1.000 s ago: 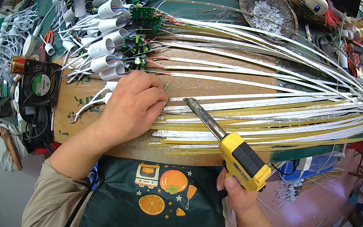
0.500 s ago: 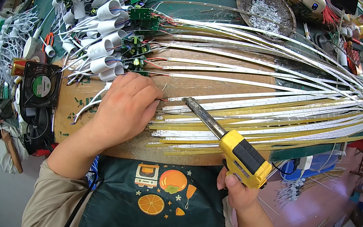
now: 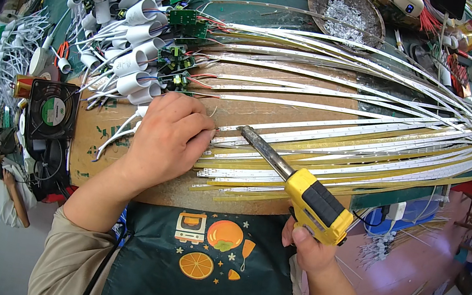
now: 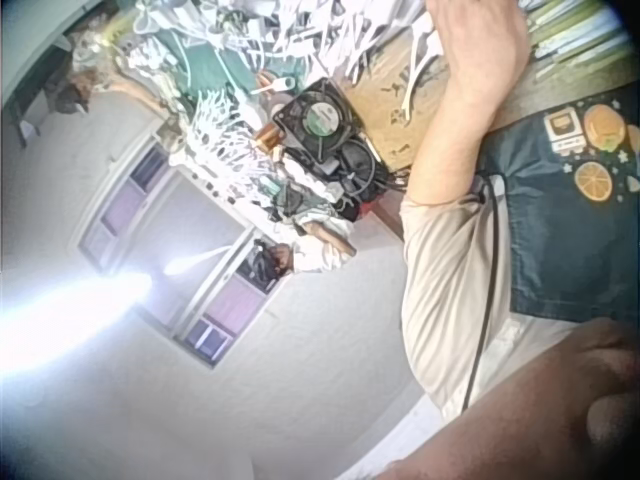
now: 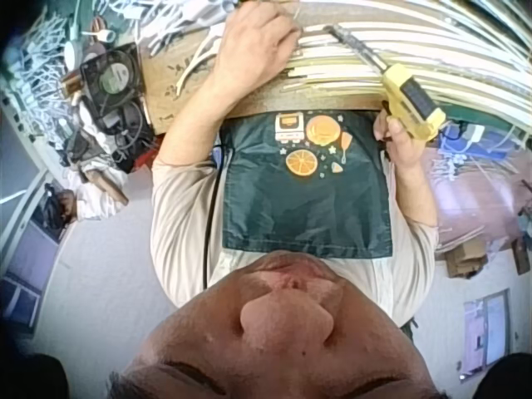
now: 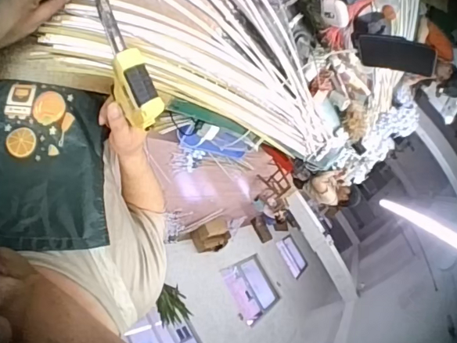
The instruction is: The person aligns wires from light driver components onto LED light strips by hand and solders them together using a handheld soldering tool on a workbench.
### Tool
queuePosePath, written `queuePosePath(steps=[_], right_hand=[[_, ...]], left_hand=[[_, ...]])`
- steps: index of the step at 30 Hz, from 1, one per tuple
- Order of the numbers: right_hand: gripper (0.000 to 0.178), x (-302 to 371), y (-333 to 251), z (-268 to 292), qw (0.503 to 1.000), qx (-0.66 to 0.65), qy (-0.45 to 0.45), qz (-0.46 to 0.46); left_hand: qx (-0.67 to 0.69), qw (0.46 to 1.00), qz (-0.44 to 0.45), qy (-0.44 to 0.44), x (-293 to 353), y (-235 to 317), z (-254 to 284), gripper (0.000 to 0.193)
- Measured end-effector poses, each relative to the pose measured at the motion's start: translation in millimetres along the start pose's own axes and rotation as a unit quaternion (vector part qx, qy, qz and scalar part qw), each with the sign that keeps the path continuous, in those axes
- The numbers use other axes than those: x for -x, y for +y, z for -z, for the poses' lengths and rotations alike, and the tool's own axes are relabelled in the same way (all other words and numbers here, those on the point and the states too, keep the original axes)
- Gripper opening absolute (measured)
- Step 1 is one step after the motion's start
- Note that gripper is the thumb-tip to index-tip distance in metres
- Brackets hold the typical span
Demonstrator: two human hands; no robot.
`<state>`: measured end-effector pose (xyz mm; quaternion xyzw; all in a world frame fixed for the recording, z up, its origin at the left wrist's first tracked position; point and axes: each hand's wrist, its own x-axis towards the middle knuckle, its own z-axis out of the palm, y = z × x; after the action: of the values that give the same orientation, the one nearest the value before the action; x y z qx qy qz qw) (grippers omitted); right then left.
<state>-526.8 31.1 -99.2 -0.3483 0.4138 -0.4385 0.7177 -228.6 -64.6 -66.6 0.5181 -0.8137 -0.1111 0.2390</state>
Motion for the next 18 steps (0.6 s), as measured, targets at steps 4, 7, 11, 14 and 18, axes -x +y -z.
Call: queuePosePath(steps=[4, 7, 11, 14, 18], right_hand=[[0.058, 0, -2, -1, 1.0, 0.006, -0.017, -0.002], [0.058, -1, -5, -7, 0.999, -0.003, -0.037, -0.014], [0.057, -4, -4, -14, 0.998, -0.005, -0.051, -0.031], [0.056, -6, -5, -17, 0.999, 0.001, -0.042, -0.031], [0.058, -10, -14, -36, 0.998, 0.019, 0.041, -0.034]], left_hand=[[-0.002, 1.0, 0.001, -0.004, 0, -2, -1, 0.011], [-0.002, 1.0, 0.004, -0.002, 0, -1, -2, 0.011], [0.0, 1.0, 0.006, 0.002, 0, -1, -2, 0.011], [0.003, 1.0, 0.007, 0.001, 0, -1, -3, 0.012], [0.0, 1.0, 0.008, 0.0, 0, 0, -3, 0.011]])
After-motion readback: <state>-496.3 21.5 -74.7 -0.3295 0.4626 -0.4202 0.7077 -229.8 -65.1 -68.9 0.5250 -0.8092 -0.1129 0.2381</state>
